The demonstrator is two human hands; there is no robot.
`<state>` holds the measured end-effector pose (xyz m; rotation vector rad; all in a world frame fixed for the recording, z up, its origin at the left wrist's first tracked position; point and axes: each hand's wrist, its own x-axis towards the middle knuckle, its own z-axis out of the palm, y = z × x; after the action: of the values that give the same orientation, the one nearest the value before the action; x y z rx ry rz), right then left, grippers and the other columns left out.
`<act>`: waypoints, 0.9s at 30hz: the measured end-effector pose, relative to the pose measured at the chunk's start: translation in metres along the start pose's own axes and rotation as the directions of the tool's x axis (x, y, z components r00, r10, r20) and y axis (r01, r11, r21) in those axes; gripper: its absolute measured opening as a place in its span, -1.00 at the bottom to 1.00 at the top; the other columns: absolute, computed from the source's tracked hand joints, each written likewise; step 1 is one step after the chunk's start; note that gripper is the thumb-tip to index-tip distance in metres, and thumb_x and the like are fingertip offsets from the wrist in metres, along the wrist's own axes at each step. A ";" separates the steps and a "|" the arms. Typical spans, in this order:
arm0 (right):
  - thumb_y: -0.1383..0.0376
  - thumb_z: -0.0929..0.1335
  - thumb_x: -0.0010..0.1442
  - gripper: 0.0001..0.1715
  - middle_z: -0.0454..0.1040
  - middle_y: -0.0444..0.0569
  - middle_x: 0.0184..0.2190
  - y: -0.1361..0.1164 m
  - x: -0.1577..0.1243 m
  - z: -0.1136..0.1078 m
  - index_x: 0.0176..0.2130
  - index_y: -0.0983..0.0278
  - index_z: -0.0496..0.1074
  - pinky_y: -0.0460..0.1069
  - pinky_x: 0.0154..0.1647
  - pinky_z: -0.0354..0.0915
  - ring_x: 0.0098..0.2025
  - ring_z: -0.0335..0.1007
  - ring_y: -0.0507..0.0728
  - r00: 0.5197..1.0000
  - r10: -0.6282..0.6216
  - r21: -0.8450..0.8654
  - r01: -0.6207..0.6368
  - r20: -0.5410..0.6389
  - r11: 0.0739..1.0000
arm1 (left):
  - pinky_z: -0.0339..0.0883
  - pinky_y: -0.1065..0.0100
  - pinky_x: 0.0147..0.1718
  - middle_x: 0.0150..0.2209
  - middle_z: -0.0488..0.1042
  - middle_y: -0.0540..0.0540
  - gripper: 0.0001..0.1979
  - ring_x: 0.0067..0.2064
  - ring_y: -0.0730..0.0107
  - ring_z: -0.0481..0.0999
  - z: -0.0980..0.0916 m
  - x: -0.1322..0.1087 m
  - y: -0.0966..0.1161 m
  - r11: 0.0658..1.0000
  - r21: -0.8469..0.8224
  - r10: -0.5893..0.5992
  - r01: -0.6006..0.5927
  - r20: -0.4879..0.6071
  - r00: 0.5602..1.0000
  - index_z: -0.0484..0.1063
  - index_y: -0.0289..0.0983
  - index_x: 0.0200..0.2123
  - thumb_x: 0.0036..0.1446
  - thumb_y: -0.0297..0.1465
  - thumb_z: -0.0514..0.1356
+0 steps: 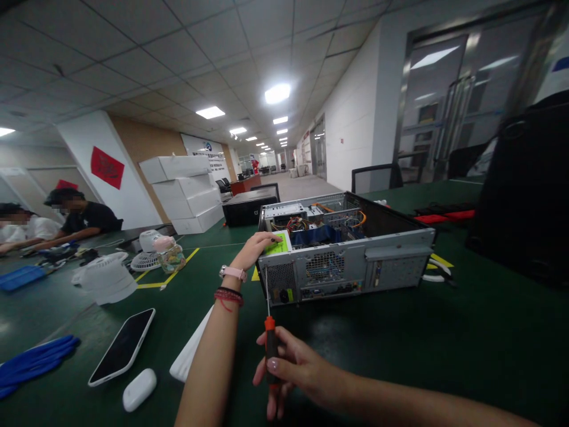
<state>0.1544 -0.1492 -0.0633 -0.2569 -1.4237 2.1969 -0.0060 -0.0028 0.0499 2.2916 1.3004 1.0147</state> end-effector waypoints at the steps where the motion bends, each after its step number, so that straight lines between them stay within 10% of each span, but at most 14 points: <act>1: 0.09 0.36 0.08 -0.46 0.43 -0.04 -0.29 -0.001 0.000 0.001 -0.08 0.24 0.08 -0.11 -0.55 0.30 -0.55 0.44 0.01 1.000 0.000 -0.002 0.000 0.000 1.000 | 0.09 0.26 0.13 -0.06 0.49 -0.06 -0.63 0.06 0.23 0.32 0.000 0.000 0.000 1.000 -0.003 0.003 -0.003 -0.001 1.000 0.52 -0.26 -0.22 0.07 -0.35 -0.05; 27: 0.09 0.36 0.09 -0.48 0.44 -0.04 -0.28 0.001 0.000 0.002 -0.08 0.24 0.09 -0.10 -0.54 0.32 -0.52 0.46 0.01 1.000 0.020 0.009 -0.020 -0.011 1.000 | 0.08 0.26 0.12 -0.06 0.48 -0.06 -0.63 0.04 0.25 0.34 0.001 0.005 -0.008 0.999 -0.021 0.026 -0.026 0.006 1.000 0.53 -0.27 -0.23 0.08 -0.37 -0.06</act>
<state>0.1537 -0.1510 -0.0633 -0.2815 -1.4107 2.2138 -0.0084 0.0058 0.0466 2.3000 1.2541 1.0236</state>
